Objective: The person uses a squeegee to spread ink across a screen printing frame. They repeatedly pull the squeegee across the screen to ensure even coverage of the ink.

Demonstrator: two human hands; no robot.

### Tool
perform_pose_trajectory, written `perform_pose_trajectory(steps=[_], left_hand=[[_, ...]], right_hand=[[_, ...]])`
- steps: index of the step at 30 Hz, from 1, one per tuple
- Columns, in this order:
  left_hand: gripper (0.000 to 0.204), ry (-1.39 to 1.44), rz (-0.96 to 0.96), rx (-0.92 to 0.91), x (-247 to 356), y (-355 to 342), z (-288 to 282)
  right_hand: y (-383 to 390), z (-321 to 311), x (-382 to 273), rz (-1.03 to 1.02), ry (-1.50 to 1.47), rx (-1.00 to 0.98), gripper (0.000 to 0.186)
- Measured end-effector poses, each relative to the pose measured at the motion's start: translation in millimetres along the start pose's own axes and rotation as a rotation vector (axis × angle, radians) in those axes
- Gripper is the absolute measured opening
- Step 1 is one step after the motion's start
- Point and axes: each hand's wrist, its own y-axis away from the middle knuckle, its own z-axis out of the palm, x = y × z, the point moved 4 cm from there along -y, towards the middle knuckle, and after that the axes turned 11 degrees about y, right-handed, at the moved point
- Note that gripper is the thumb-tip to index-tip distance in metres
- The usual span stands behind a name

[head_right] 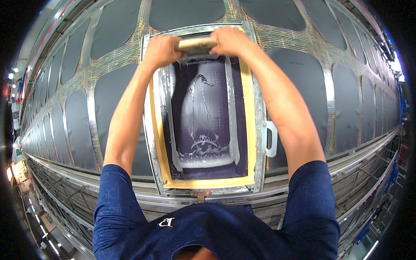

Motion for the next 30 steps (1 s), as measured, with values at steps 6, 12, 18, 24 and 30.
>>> perform_pose_trajectory(steps=[6, 12, 18, 24, 30], left_hand=[[0.039, 0.088, -0.142, -0.142, -26, -40, 10], [0.037, -0.009, -0.106, -0.113, -1, 0, 12], [0.019, 0.12, -0.103, -0.011, 85, 151, 27], [0.015, 0.144, -0.055, 0.021, 179, 304, 48], [0.024, 0.087, -0.035, 0.027, 192, 330, 38]], right_hand=[[-39, 13, 30, 0.076, -0.163, -0.161, 0.033], [-1, 11, -1, 0.157, -0.194, -0.232, 0.033], [145, 31, -85, -0.035, -0.061, -0.033, 0.026], [305, 51, -171, -0.081, -0.059, -0.077, 0.033], [306, 8, -87, 0.61, -0.088, 0.538, 0.04]])
